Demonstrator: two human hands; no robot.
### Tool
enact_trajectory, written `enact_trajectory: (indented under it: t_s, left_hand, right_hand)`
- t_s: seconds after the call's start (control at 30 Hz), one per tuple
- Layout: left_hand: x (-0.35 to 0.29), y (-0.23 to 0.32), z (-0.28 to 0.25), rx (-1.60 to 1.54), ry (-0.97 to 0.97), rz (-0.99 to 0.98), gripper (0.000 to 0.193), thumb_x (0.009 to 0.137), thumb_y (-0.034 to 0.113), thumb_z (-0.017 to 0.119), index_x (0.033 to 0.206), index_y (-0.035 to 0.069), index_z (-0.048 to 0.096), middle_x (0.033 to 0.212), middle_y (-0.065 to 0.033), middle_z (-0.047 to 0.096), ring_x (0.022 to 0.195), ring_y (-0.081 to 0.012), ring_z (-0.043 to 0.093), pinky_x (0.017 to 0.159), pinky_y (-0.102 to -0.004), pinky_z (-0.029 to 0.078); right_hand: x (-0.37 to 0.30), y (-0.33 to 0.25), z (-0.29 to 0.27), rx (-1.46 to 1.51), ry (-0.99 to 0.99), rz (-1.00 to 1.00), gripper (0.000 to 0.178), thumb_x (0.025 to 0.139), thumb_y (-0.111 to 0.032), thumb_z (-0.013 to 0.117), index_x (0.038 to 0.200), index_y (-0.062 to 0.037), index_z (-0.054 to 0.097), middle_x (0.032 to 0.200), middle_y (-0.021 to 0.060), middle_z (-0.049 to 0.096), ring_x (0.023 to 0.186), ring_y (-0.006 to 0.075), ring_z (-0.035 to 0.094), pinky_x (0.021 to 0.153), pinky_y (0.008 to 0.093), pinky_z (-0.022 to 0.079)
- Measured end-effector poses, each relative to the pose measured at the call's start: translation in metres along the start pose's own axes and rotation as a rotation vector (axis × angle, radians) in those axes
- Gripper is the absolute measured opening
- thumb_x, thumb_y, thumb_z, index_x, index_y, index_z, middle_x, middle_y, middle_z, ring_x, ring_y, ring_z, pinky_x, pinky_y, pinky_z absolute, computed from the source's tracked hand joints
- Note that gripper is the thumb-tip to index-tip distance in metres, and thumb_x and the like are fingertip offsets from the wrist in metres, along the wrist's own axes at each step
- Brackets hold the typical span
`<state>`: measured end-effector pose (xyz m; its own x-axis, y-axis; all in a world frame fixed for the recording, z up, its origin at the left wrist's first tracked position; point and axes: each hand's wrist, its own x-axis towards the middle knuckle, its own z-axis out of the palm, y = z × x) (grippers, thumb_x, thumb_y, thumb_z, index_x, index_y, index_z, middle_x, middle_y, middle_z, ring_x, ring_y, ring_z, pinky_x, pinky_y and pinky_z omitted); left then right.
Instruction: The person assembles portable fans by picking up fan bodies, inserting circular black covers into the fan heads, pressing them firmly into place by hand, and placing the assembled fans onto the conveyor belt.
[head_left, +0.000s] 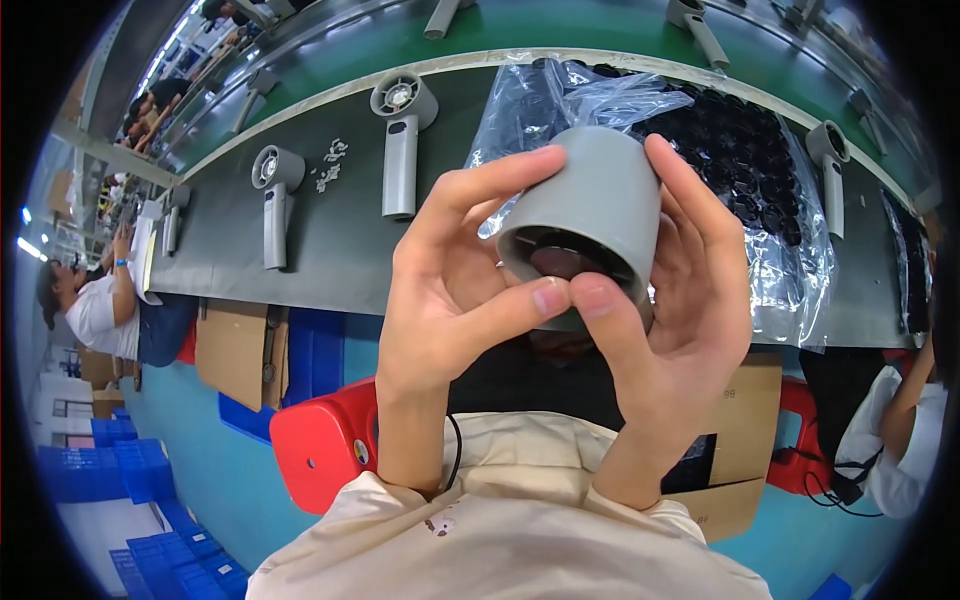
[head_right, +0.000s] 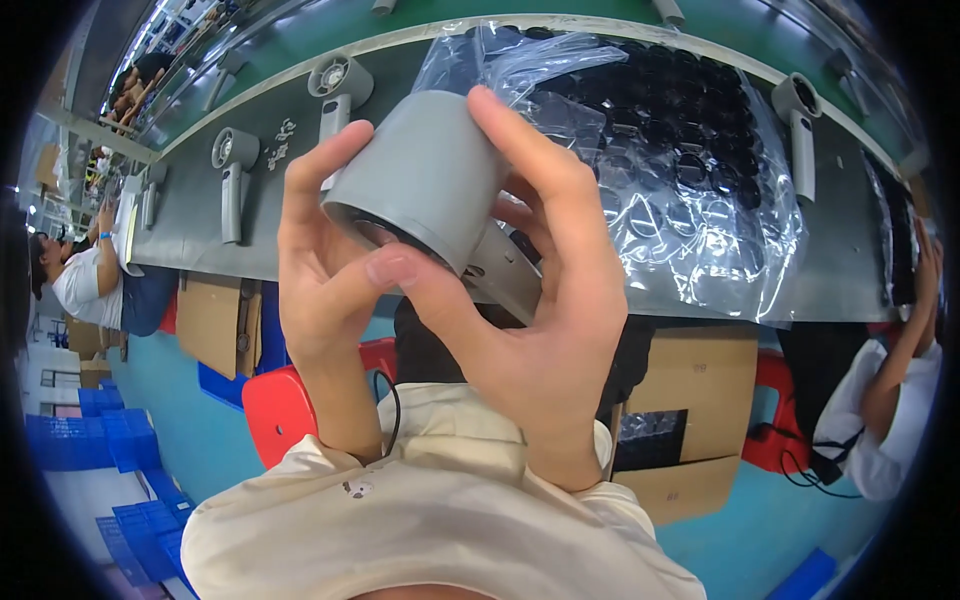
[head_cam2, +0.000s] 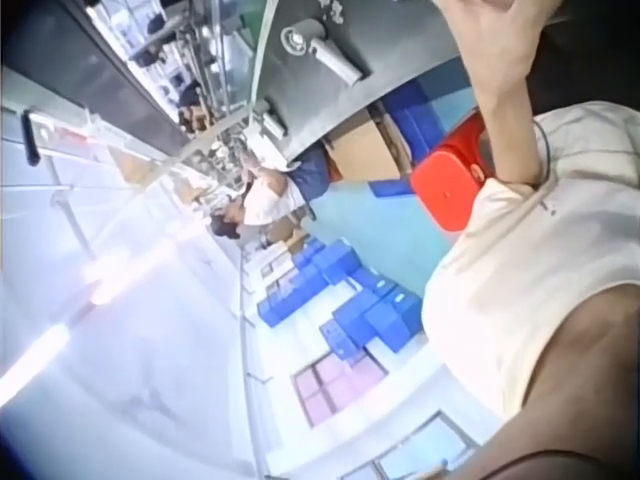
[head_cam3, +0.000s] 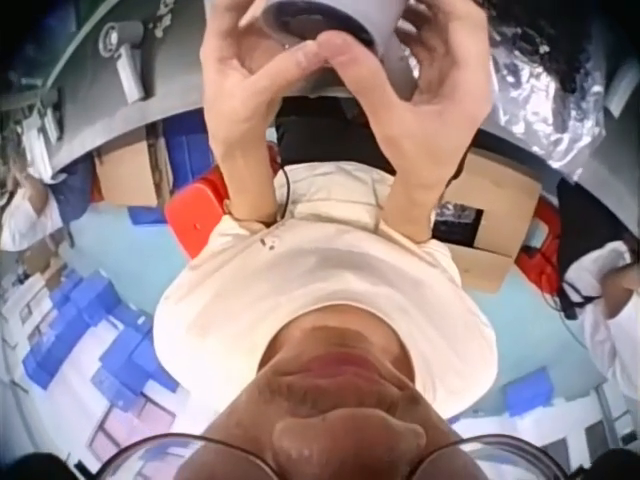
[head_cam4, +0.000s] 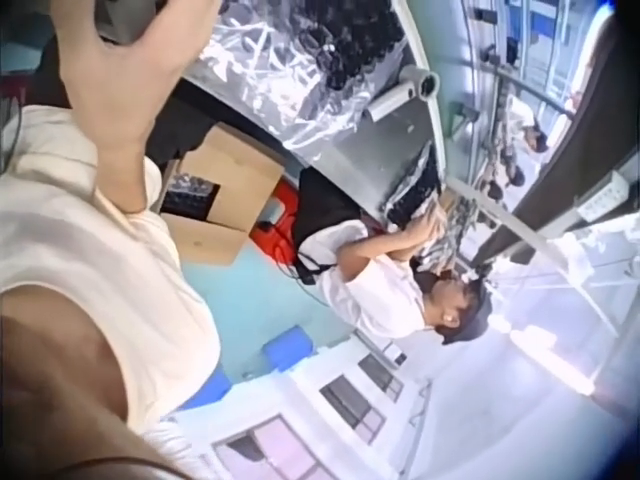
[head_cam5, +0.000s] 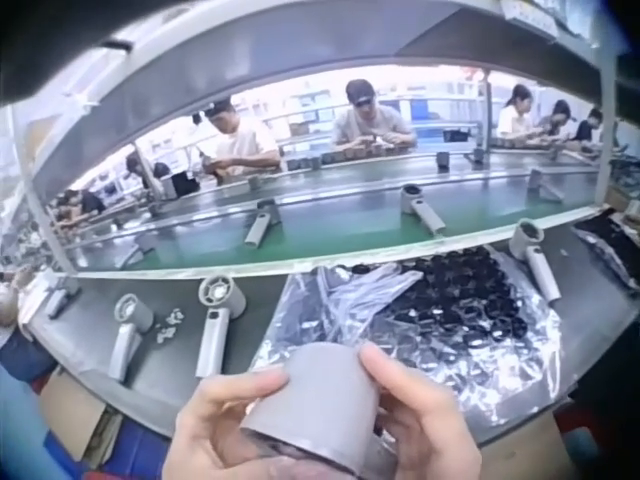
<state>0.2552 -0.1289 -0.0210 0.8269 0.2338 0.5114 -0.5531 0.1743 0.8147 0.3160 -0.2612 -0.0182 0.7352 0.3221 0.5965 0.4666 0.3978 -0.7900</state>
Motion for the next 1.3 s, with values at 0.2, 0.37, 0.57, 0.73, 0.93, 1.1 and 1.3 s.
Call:
enact_trajectory:
  t_s: [0.2, 0.37, 0.57, 0.73, 0.93, 1.1, 1.3]
  left_hand:
    - [-0.003, 0.002, -0.001, -0.012, 0.069, -0.004, 0.05, 0.077, -0.001, 0.063, 0.124, -0.002, 0.046, 0.125, -0.0183, 0.048, 0.113, -0.0222, 0.05, 0.091, -0.0334, 0.045]
    - [0.0, 0.023, 0.006, 0.265, 0.197, -0.065, 0.038, 0.083, 0.014, 0.065, 0.115, -0.003, 0.053, 0.11, -0.0133, 0.057, 0.088, -0.0161, 0.062, 0.071, -0.0256, 0.053]
    - [0.009, 0.044, 0.015, 0.545, 0.248, -0.413, 0.037, 0.089, 0.032, 0.053, 0.102, -0.002, 0.057, 0.083, -0.0061, 0.063, 0.058, -0.0079, 0.059, 0.037, -0.0161, 0.042]
    - [0.01, 0.051, 0.004, 0.657, 0.145, -0.422, 0.035, 0.085, 0.027, 0.058, 0.106, -0.001, 0.051, 0.093, -0.0101, 0.061, 0.073, -0.0116, 0.061, 0.048, -0.0204, 0.049]
    - [-0.003, 0.042, 0.004, -0.022, 0.298, -0.045, 0.075, 0.084, 0.01, 0.06, 0.141, 0.009, 0.012, 0.115, -0.0215, 0.052, 0.105, -0.0253, 0.056, 0.082, -0.0323, 0.051]
    - [-0.023, 0.003, 0.039, -0.133, 0.598, -0.013, 0.051, 0.09, 0.014, 0.055, 0.134, 0.008, 0.029, 0.126, -0.0171, 0.043, 0.111, -0.0221, 0.051, 0.089, -0.0337, 0.047]
    - [-0.032, 0.007, 0.005, -0.052, 0.406, -0.157, 0.04, 0.086, 0.006, 0.06, 0.118, 0.005, 0.036, 0.112, -0.014, 0.052, 0.102, -0.0175, 0.052, 0.089, -0.0309, 0.043]
  right_hand:
    - [0.0, -0.005, 0.003, -0.032, -0.03, 0.043, 0.061, 0.075, -0.006, 0.071, 0.127, 0.0073, 0.042, 0.12, 0.0187, 0.052, 0.11, 0.0227, 0.052, 0.091, 0.0302, 0.044]
    - [-0.002, -0.013, 0.007, 0.101, -0.007, 0.387, 0.049, 0.079, -0.009, 0.068, 0.121, 0.0053, 0.048, 0.101, 0.0145, 0.061, 0.09, 0.0141, 0.06, 0.076, 0.0224, 0.048]
    - [0.001, 0.004, 0.011, 0.375, -0.009, 0.614, 0.034, 0.086, -0.022, 0.065, 0.102, 0.0052, 0.054, 0.078, 0.0121, 0.065, 0.065, 0.0081, 0.06, 0.052, 0.0194, 0.046]
    - [0.004, 0.006, 0.003, 0.387, -0.109, 0.64, 0.035, 0.089, -0.025, 0.06, 0.106, 0.0055, 0.055, 0.078, 0.0106, 0.065, 0.068, 0.0084, 0.059, 0.057, 0.019, 0.046]
    - [0.003, 0.037, 0.002, 0.571, -0.129, 0.073, 0.039, 0.086, -0.009, 0.055, 0.119, 0.0107, 0.047, 0.116, 0.0242, 0.056, 0.107, 0.0286, 0.056, 0.091, 0.0364, 0.046]
    - [-0.013, 0.027, 0.039, 0.428, -0.005, 0.167, 0.06, 0.077, -0.004, 0.065, 0.128, 0.0092, 0.037, 0.128, 0.0185, 0.044, 0.119, 0.0265, 0.044, 0.102, 0.0366, 0.03]
    - [-0.008, 0.024, 0.027, 0.136, -0.081, 0.126, 0.04, 0.077, -0.007, 0.068, 0.111, 0.0032, 0.049, 0.104, 0.0109, 0.054, 0.094, 0.0189, 0.053, 0.084, 0.0308, 0.043]
